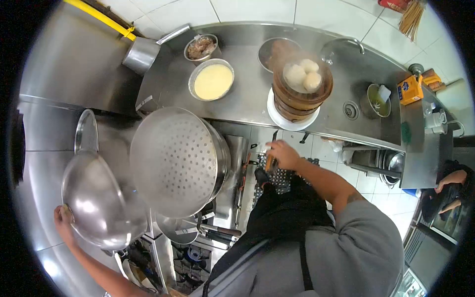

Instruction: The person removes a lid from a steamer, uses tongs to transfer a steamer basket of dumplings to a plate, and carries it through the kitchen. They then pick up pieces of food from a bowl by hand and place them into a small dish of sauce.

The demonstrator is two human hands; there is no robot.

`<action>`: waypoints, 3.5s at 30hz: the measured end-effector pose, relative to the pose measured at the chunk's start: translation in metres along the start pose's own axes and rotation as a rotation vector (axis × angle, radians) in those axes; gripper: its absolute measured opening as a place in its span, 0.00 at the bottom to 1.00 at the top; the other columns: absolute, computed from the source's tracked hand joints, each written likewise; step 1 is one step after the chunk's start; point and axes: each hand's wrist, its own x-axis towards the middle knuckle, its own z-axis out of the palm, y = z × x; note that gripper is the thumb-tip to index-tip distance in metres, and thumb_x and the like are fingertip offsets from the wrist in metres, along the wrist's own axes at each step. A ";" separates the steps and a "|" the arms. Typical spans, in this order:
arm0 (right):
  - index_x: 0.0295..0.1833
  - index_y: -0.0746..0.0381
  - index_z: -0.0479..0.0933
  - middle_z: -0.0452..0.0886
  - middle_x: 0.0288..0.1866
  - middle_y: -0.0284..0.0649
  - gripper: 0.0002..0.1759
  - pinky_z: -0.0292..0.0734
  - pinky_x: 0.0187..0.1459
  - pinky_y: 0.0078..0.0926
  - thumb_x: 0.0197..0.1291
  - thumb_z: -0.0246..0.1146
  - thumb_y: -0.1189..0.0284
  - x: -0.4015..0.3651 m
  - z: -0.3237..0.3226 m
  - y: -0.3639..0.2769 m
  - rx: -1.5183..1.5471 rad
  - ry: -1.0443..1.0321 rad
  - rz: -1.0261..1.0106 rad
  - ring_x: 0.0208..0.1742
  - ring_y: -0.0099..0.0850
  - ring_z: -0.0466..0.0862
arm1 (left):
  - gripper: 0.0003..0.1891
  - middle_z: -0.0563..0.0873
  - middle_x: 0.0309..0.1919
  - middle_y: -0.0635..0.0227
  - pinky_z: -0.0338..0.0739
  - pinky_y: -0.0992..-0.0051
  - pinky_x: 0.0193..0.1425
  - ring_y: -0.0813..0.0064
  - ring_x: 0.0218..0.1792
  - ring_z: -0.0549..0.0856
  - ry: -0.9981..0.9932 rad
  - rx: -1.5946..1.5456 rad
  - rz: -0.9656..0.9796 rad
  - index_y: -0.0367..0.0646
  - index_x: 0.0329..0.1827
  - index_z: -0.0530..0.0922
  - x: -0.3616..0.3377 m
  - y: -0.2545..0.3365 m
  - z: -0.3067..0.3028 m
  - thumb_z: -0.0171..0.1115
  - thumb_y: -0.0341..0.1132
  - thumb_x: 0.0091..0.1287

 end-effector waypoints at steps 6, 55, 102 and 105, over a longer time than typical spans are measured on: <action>0.53 0.57 0.75 0.76 0.62 0.43 0.32 0.67 0.64 0.48 0.38 0.76 0.68 0.006 0.023 0.039 0.191 0.052 0.041 0.63 0.47 0.74 | 0.16 0.82 0.45 0.67 0.75 0.77 0.53 0.76 0.45 0.80 -0.020 -0.067 0.142 0.36 0.55 0.79 -0.124 0.182 0.047 0.64 0.27 0.63; 0.70 0.69 0.68 0.73 0.68 0.63 0.37 0.66 0.70 0.49 0.61 0.65 0.57 -0.015 0.038 0.125 0.152 -0.460 0.907 0.68 0.54 0.74 | 0.11 0.89 0.39 0.59 0.81 0.66 0.47 0.63 0.36 0.88 -0.733 -0.419 -0.315 0.40 0.49 0.84 -0.293 0.308 0.305 0.67 0.33 0.66; 0.55 0.64 0.77 0.78 0.60 0.51 0.17 0.76 0.60 0.40 0.60 0.66 0.76 -0.265 -0.173 0.074 -0.061 -0.082 0.653 0.61 0.50 0.80 | 0.09 0.77 0.26 0.77 0.70 0.75 0.26 0.76 0.24 0.72 -0.032 -1.582 -1.669 0.52 0.37 0.76 -0.475 0.091 0.749 0.59 0.43 0.74; 0.50 0.65 0.80 0.84 0.46 0.50 0.13 0.79 0.50 0.39 0.62 0.67 0.71 -0.229 -0.188 0.092 -0.067 0.107 0.756 0.46 0.49 0.84 | 0.11 0.77 0.27 0.74 0.74 0.70 0.28 0.74 0.25 0.75 -0.269 -1.520 -1.604 0.51 0.34 0.74 -0.474 0.101 0.725 0.60 0.46 0.72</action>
